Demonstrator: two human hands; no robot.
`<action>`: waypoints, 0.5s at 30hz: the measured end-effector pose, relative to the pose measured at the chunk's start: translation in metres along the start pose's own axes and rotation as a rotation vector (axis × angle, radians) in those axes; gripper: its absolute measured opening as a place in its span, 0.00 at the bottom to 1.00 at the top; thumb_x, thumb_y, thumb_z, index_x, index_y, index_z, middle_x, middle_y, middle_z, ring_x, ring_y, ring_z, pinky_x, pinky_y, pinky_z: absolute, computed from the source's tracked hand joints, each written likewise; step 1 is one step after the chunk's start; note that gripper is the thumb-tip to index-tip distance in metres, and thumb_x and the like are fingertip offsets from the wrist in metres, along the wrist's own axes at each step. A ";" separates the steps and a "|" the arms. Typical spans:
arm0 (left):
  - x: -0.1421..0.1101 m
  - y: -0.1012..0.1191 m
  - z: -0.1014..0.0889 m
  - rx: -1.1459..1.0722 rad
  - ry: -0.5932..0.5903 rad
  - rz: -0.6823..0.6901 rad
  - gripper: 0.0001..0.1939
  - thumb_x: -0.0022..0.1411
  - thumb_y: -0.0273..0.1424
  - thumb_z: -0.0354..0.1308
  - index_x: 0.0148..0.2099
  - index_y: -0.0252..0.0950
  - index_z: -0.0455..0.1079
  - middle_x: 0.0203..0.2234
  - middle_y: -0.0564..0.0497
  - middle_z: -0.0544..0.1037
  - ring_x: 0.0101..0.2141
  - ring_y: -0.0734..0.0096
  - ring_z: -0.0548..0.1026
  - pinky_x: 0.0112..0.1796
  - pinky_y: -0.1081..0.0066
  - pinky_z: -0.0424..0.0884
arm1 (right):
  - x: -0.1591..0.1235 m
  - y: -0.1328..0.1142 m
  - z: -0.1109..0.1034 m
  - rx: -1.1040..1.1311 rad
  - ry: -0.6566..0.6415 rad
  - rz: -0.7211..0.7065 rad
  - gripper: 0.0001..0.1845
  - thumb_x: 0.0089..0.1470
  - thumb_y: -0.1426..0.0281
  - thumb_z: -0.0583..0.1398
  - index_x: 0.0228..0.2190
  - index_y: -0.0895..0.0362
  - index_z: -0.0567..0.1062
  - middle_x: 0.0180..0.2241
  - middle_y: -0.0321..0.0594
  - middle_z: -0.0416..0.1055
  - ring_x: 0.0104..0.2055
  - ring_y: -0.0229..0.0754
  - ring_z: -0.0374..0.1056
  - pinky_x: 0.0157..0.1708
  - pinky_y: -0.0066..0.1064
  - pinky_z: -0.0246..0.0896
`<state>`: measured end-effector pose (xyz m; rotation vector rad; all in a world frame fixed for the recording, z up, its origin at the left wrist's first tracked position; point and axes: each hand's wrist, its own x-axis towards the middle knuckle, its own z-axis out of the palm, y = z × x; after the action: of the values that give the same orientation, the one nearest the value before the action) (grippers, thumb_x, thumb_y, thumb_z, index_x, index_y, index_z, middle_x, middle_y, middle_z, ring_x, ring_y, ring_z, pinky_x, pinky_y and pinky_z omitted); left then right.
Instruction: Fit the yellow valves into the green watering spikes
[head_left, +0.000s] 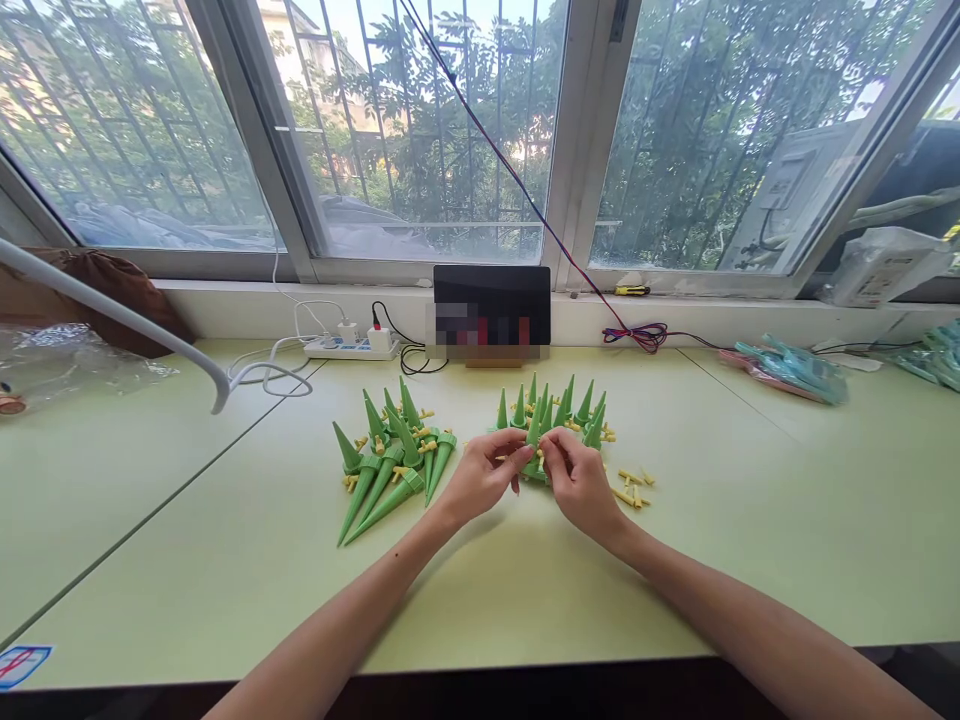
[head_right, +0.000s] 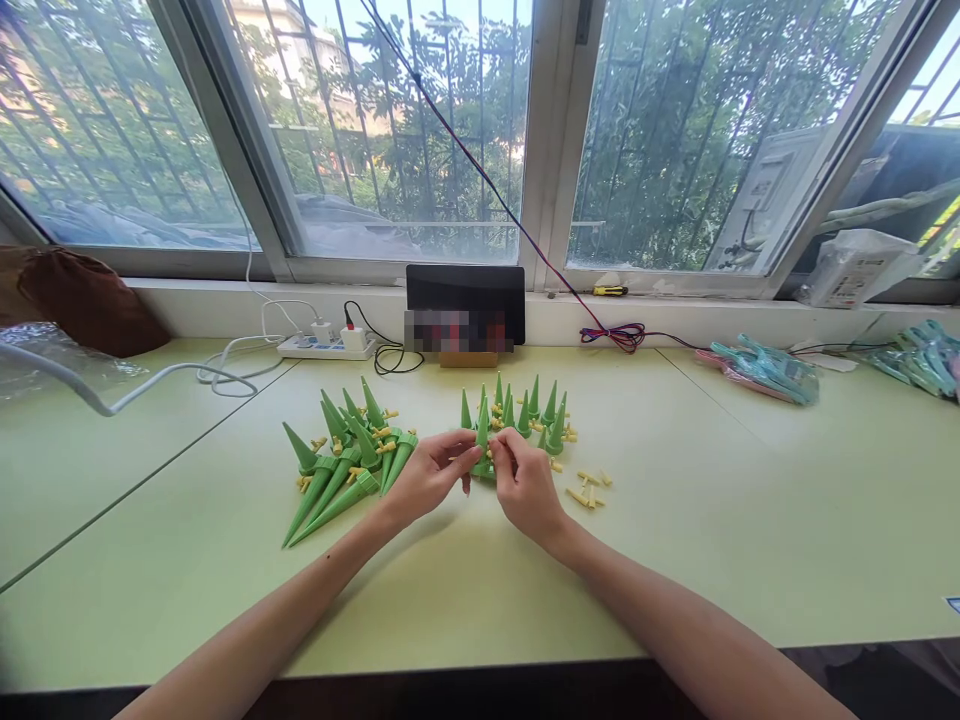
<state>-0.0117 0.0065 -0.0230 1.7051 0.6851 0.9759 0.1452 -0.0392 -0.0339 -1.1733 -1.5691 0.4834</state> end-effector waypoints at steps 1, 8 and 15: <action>0.000 0.000 0.001 0.009 0.006 0.012 0.16 0.62 0.42 0.59 0.40 0.32 0.72 0.26 0.51 0.73 0.23 0.76 0.69 0.24 0.73 0.73 | 0.000 0.000 0.000 0.010 -0.001 0.014 0.14 0.65 0.62 0.51 0.29 0.54 0.64 0.20 0.30 0.57 0.21 0.36 0.52 0.22 0.28 0.47; 0.000 0.005 -0.002 -0.056 -0.054 -0.077 0.17 0.61 0.43 0.59 0.37 0.31 0.70 0.24 0.52 0.72 0.22 0.75 0.72 0.24 0.73 0.72 | -0.001 -0.001 0.000 -0.057 0.005 -0.020 0.14 0.65 0.64 0.51 0.27 0.55 0.64 0.21 0.31 0.58 0.22 0.35 0.52 0.24 0.28 0.48; 0.001 0.005 -0.004 -0.111 -0.082 -0.149 0.19 0.62 0.45 0.58 0.35 0.31 0.69 0.26 0.52 0.72 0.22 0.74 0.74 0.26 0.72 0.72 | -0.001 -0.001 0.000 -0.070 -0.015 -0.021 0.14 0.65 0.65 0.51 0.28 0.55 0.64 0.20 0.30 0.57 0.21 0.34 0.51 0.22 0.27 0.47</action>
<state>-0.0140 0.0077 -0.0173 1.5650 0.6820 0.8209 0.1444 -0.0409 -0.0335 -1.2068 -1.6206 0.4273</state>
